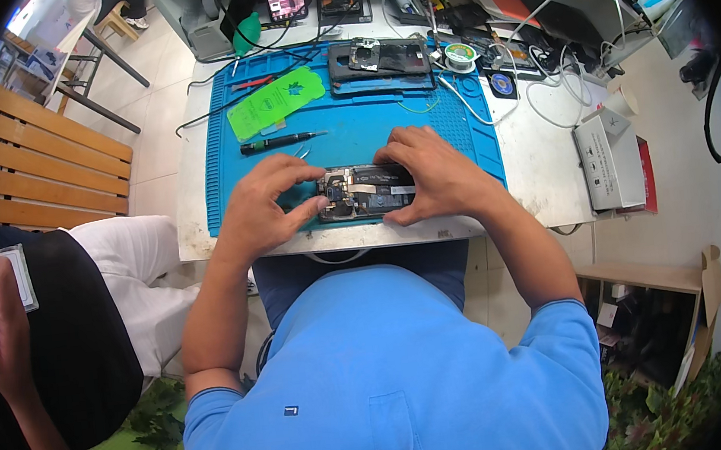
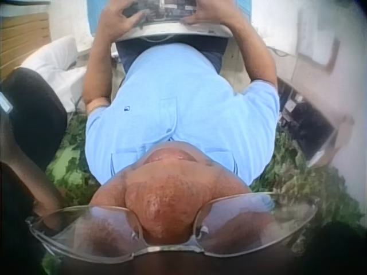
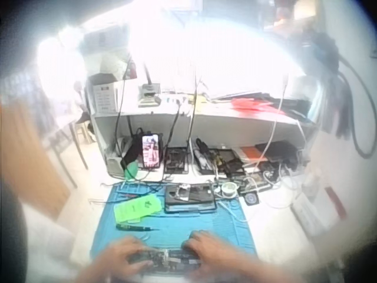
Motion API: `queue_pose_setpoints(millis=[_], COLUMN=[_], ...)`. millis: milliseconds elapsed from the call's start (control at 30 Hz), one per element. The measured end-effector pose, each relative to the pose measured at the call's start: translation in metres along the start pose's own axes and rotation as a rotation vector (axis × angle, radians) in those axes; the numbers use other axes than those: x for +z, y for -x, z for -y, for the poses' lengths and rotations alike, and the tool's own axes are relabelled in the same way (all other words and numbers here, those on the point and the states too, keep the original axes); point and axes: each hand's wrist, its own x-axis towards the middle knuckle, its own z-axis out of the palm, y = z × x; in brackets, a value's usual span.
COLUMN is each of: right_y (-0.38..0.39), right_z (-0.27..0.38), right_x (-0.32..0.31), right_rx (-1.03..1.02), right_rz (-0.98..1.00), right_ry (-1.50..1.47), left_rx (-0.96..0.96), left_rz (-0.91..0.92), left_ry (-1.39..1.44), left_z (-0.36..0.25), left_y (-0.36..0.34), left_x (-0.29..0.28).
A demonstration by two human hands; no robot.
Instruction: The person is repairing a small electronic device, likely a mobile phone battery or module, at a workbench. They use a small metal tool to pry and adjust components on the device, then place it on a blue mat next to other disassembled parts.
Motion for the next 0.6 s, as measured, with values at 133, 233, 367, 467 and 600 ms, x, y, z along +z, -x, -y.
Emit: queue_pose_setpoints(millis=[133, 233, 367, 467, 600], right_y=[0.011, 0.018, 0.025, 0.032, 0.031], right_z=[-0.007, 0.002, 0.012, 0.019, 0.019], right_x=[0.015, 0.019, 0.030, 0.045, 0.052], right_rx=[-0.012, -0.002, 0.013, 0.074, 0.076], right_rz=[-0.042, -0.131, -0.282, -0.403, -0.441], right_ry=[-0.004, 0.010, 0.057, 0.065, 0.055], left_rx=[0.038, 0.026, 0.018, 0.014, -0.118], left_rz=[-0.063, -0.178, -0.304, -0.307, -0.233], left_ry=[0.009, -0.094, -0.283, -0.375, -0.589], left_z=[0.000, 0.004, 0.030, 0.056, 0.103], left_y=[-0.007, -0.039, -0.115, -0.175, -0.229], left_x=[-0.006, -0.029, -0.050, -0.051, -0.043])
